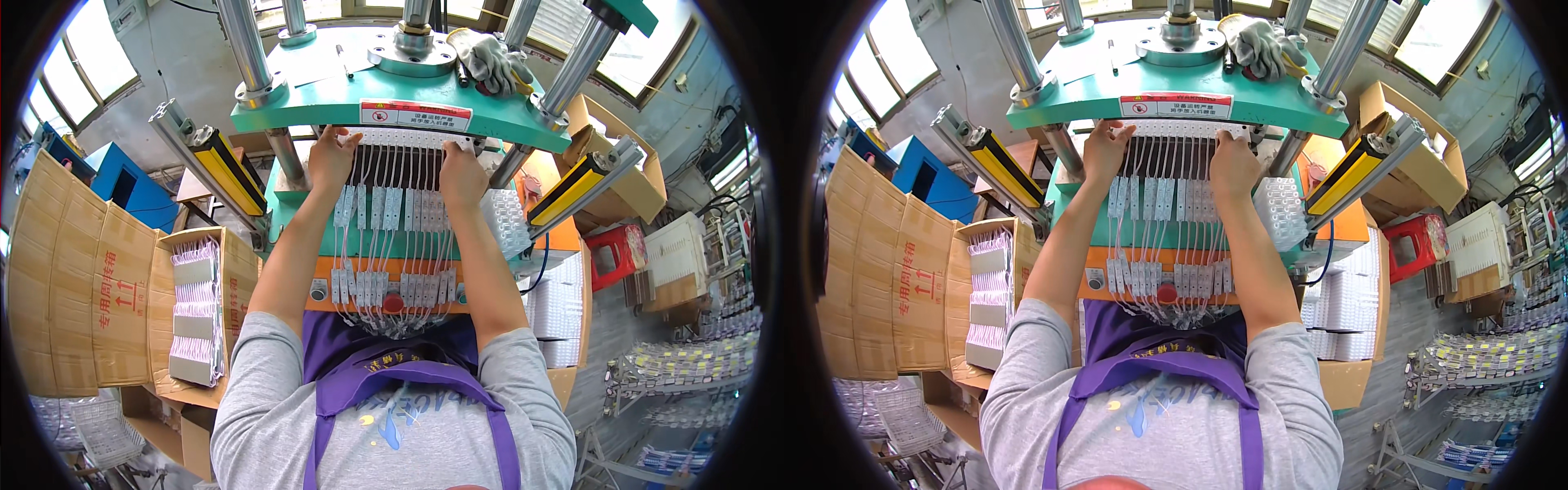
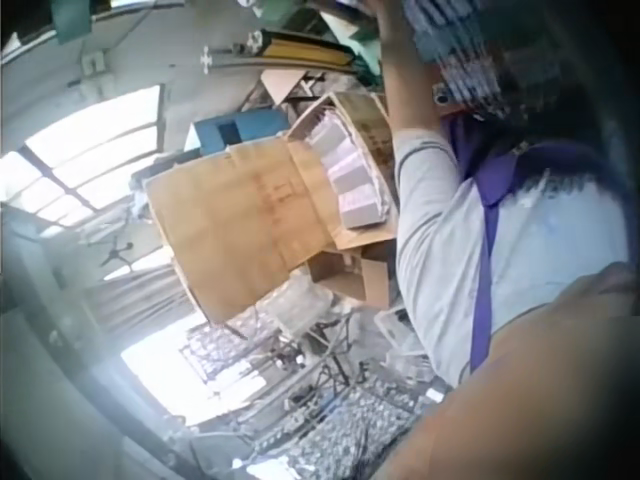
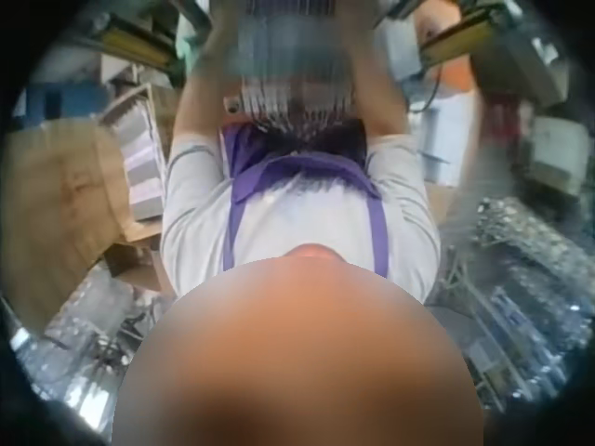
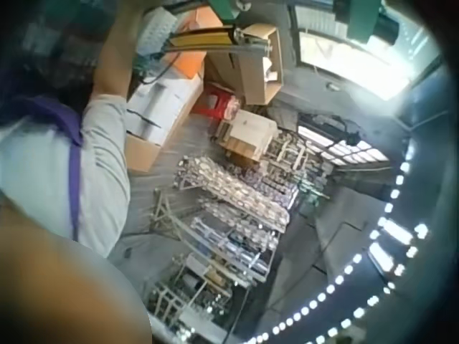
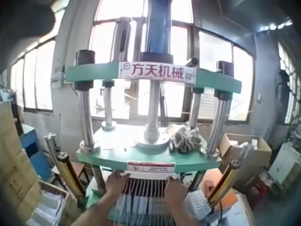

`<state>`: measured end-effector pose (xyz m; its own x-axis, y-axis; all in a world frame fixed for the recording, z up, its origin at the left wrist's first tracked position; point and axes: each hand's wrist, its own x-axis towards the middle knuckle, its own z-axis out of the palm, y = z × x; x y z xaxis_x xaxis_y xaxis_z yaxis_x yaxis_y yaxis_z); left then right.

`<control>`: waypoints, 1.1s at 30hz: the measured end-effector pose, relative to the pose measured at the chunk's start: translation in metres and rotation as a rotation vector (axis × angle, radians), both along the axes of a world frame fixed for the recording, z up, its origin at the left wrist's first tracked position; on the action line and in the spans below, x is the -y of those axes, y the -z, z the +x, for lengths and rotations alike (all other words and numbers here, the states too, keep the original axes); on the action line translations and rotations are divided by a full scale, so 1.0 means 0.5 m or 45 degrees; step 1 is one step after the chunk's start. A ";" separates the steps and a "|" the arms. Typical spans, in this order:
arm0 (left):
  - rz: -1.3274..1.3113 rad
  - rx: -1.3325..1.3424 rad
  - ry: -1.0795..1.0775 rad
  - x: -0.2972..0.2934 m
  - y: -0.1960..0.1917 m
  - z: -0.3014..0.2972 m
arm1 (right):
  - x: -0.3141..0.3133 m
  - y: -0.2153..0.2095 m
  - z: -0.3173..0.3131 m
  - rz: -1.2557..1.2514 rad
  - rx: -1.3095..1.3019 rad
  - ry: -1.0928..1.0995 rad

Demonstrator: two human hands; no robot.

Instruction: The operator is using an industrial machine to press and assemble components for light strings.

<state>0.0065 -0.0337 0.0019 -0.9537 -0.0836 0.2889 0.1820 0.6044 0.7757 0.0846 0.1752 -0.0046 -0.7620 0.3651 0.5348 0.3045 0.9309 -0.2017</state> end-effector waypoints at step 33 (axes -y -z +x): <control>0.013 -0.441 0.210 -0.003 0.050 0.037 | -0.108 -0.006 0.208 -0.145 -0.044 -0.273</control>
